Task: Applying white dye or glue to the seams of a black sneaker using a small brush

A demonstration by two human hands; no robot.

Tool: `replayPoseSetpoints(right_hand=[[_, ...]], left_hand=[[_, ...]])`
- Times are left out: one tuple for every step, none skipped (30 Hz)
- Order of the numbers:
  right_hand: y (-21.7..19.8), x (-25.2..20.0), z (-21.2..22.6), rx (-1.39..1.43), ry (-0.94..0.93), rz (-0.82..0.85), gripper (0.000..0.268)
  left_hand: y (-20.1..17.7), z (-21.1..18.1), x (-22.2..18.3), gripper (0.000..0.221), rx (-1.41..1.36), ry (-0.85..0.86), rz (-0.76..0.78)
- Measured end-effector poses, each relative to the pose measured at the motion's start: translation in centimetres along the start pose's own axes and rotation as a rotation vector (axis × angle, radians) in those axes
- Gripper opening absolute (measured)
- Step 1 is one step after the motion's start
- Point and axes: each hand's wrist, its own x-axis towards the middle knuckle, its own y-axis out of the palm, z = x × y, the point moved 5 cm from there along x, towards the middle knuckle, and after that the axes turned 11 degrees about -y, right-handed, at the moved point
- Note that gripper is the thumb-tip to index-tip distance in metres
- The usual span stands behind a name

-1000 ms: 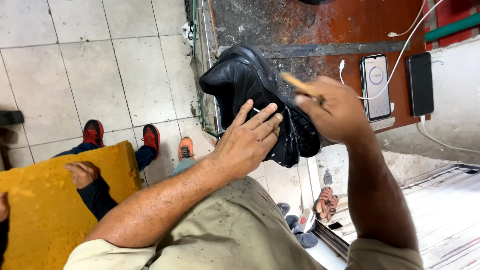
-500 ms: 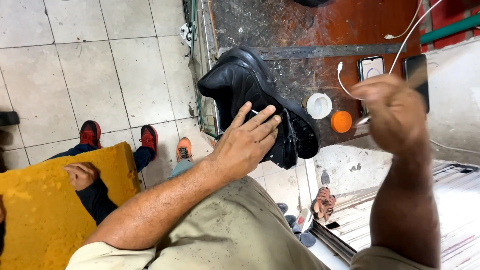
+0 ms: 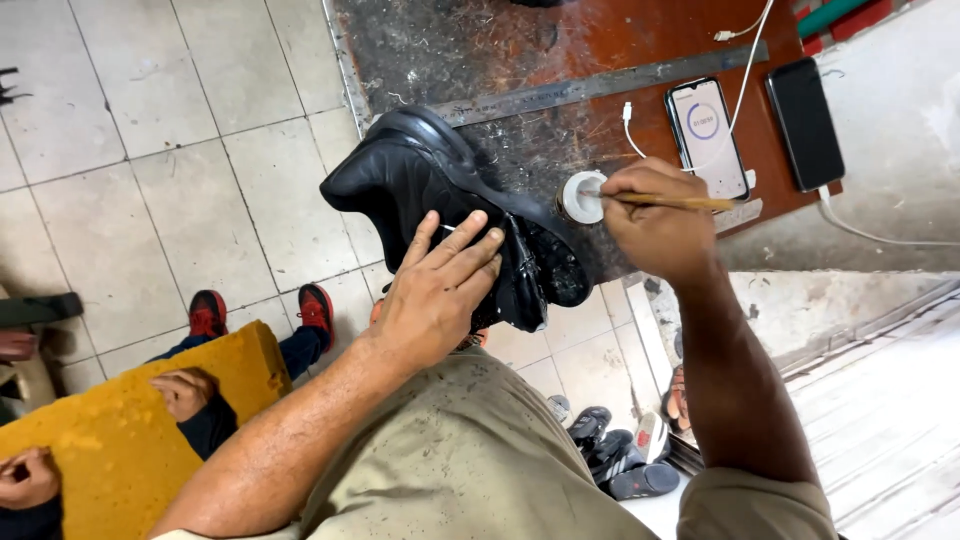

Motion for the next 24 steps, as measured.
replayPoseSetpoints(right_hand=[[0.0,0.0,0.5,0.003,0.004,-0.007,0.017],[0.1,0.0,0.9,0.073,0.026,-0.012,0.018],[0.2,0.0,1.3,0.144,0.045,-0.011,0.020],[-0.1,-0.3,0.7,0.149,0.046,-0.013,0.020],[-0.4,-0.8,-0.3,0.211,0.139,-0.023,0.015],[-0.6,-1.3,-1.3,0.273,0.231,-0.033,0.012],[-0.8,-1.3,-1.5,0.276,0.230,-0.034,0.012],[-1.1,-1.5,-2.1,0.392,0.328,-0.120,0.013],[-1.3,-1.7,-2.7,0.509,0.426,-0.204,0.016],[-0.8,-2.1,-3.0,0.511,0.426,-0.203,0.016],[-0.2,-2.6,-3.6,0.654,0.459,-0.295,0.017],[0.4,-3.1,-4.1,0.796,0.493,-0.388,0.019],[0.8,-3.7,-4.9,0.804,0.496,-0.385,0.019],[1.1,-4.2,-5.5,0.847,0.464,-0.413,0.018],[1.8,-4.7,-6.1,0.896,0.435,-0.439,0.017],[1.0,-4.4,-4.5,0.911,0.442,-0.432,0.017],[0.2,-4.1,-3.2,0.938,0.460,-0.456,0.022],[-0.6,-3.8,-1.9,0.965,0.479,-0.480,0.034],[-0.9,-3.7,-1.1,0.978,0.486,-0.472,0.034],[-1.2,-2.8,0.9,1.184,0.256,-0.340,0.017],[-2.1,-2.4,3.1,1.365,0.011,-0.216,0.015],[-1.8,-2.6,3.9,1.374,0.016,-0.216,0.015],[-1.5,-2.8,5.1,1.304,-0.010,-0.106,0.014],[-1.1,-2.9,6.2,1.232,-0.035,0.002,0.023]], left_hand=[[0.0,0.0,0.0,0.021,0.004,0.005,0.006],[0.1,0.1,-0.1,0.022,0.010,0.004,0.015],[0.1,0.1,-0.2,0.022,0.016,-0.002,0.021],[0.1,0.1,-0.1,0.022,0.020,-0.002,0.025],[0.0,0.1,-0.1,0.022,0.022,-0.010,0.027],[0.0,0.1,0.0,0.023,0.023,-0.017,0.028],[0.0,0.1,0.0,0.023,0.026,-0.016,0.029],[0.0,0.1,0.0,0.023,0.026,-0.018,0.027],[-0.1,0.1,0.0,0.023,0.025,-0.021,0.025],[0.0,0.1,0.1,0.023,0.028,-0.023,0.025],[-0.1,0.1,0.1,0.022,0.018,-0.017,0.010],[-0.2,0.1,0.1,0.022,0.009,-0.012,-0.005],[-0.1,0.0,0.1,0.022,0.015,-0.017,-0.001],[-0.2,0.0,0.2,0.022,0.004,-0.016,-0.004],[-0.4,0.0,0.0,0.022,-0.003,-0.021,-0.006],[-0.4,0.4,0.1,0.022,0.008,-0.031,0.001],[-0.2,0.5,-0.1,0.024,-0.004,-0.008,0.062],[0.0,0.6,-0.3,0.027,-0.017,0.014,0.123],[0.1,0.8,-0.3,0.027,-0.007,0.002,0.129],[0.0,0.8,-0.3,0.025,-0.019,0.011,0.116],[0.2,0.8,-0.2,0.023,-0.036,0.026,0.103],[0.1,0.9,-0.4,0.023,-0.031,0.019,0.109],[0.1,0.9,-0.5,0.024,-0.040,0.025,0.109],[0.2,0.9,-0.5,0.025,-0.048,0.030,0.109]])
